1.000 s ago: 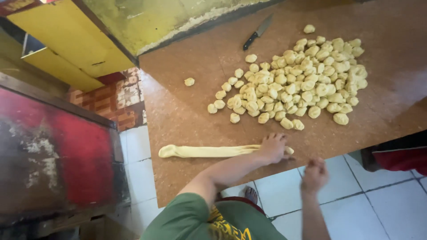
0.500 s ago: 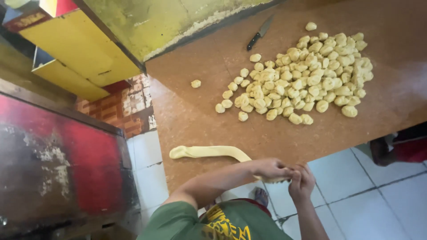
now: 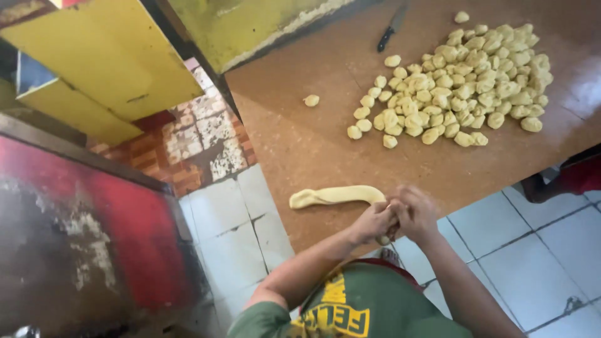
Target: Shaping and portioning dough into small balls on a work table
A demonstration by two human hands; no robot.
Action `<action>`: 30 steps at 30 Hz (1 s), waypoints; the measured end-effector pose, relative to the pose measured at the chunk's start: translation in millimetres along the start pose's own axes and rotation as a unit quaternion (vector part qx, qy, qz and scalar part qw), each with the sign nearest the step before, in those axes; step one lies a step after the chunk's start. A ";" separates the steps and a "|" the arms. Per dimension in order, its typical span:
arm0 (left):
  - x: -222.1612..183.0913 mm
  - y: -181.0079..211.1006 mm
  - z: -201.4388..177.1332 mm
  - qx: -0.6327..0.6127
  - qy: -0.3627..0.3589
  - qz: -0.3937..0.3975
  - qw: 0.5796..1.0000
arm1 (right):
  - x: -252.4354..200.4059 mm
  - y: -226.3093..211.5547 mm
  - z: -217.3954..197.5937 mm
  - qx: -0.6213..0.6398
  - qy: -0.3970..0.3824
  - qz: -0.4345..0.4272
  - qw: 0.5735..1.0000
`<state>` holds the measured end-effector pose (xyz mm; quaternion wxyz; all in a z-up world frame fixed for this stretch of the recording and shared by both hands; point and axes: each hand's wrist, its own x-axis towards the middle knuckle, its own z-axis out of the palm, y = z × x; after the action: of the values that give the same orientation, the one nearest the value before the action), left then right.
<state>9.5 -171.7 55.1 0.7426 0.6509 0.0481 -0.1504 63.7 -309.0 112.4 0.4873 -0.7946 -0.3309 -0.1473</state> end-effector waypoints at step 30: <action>60.4 -45.6 -1.1 -0.004 -0.002 -0.019 1.000 | 6.5 66.5 -14.6 0.015 0.057 -0.060 0.996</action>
<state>53.9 -185.3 -4.6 0.7422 0.6467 0.0599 -0.1655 114.2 -339.6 78.0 0.5072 -0.7566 -0.3515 -0.2162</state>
